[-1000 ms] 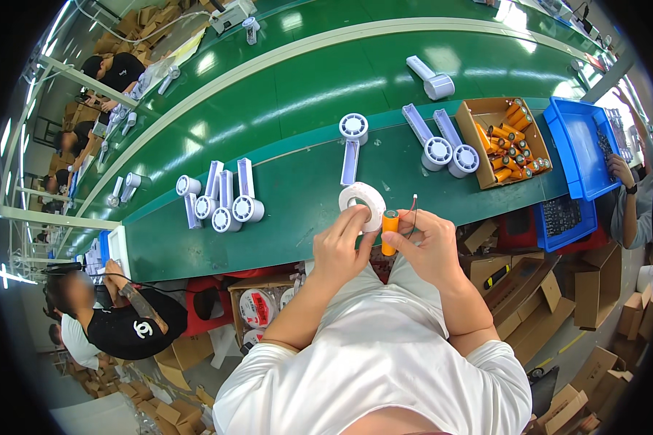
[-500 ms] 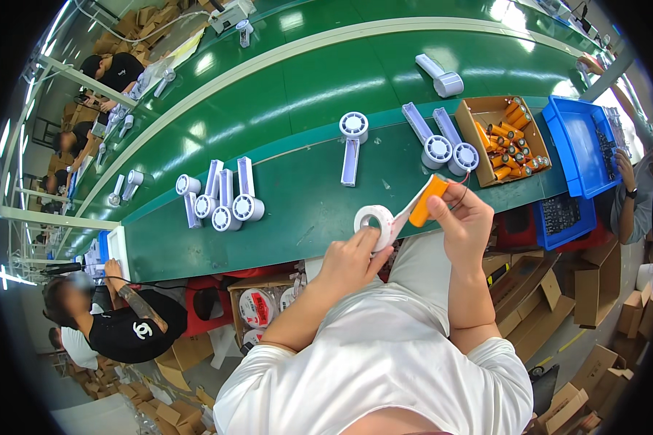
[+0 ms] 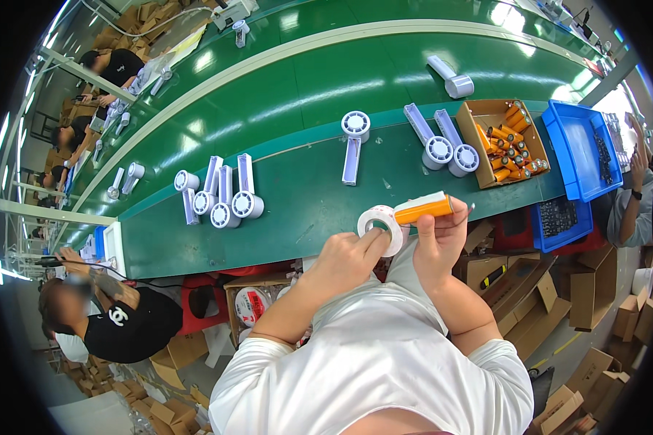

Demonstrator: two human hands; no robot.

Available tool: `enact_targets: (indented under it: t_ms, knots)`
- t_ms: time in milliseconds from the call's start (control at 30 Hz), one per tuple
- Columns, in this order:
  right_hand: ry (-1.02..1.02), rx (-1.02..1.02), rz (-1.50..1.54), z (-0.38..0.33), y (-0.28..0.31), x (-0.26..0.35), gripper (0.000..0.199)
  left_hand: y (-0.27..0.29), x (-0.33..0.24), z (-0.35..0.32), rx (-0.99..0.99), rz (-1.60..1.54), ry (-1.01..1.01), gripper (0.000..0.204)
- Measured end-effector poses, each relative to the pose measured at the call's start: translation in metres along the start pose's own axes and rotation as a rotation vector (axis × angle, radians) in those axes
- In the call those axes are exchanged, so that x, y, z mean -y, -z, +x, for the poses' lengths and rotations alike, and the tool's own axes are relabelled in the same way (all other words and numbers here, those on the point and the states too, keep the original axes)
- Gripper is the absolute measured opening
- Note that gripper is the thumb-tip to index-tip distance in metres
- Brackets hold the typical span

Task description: Assembling small handheld portable fans at a production line station by joining heads to handles and securing components.

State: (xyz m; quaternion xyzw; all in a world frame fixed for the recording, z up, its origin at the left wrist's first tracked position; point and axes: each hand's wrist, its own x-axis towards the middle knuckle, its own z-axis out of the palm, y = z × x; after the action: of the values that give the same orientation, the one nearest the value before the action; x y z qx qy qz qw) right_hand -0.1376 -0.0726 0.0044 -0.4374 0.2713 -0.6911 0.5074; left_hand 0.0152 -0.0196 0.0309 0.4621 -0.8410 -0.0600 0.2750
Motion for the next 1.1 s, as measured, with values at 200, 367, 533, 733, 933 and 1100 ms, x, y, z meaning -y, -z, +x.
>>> enact_targets:
  t_ms: [200,367,533,733,933,1100]
  knots:
    - [-0.149,-0.284,0.305,0.036,0.020,0.008,0.023,-0.008,-0.011,-0.013,-0.005,-0.097,0.128,0.037]
    - [0.013,-0.128,0.210,0.075,0.060,0.007,0.024,-0.022,-0.006,-0.050,0.664,-0.305,0.227,0.046]
    - [-0.275,0.293,0.017,0.059,0.088,-0.036,0.043,-0.054,0.020,-0.111,0.711,-0.279,0.616,0.048]
    - [-0.507,0.399,0.022,0.054,0.109,-0.080,0.040,-0.097,0.050,-0.180,0.435,-0.034,0.775,0.040]
    - [-0.519,0.419,-0.029,0.052,0.110,-0.079,0.040,-0.082,0.038,-0.174,0.573,-0.099,0.949,0.062]
    - [-0.479,0.409,0.001,0.049,0.112,-0.080,0.039,-0.087,0.038,-0.180,0.536,-0.001,0.920,0.062]
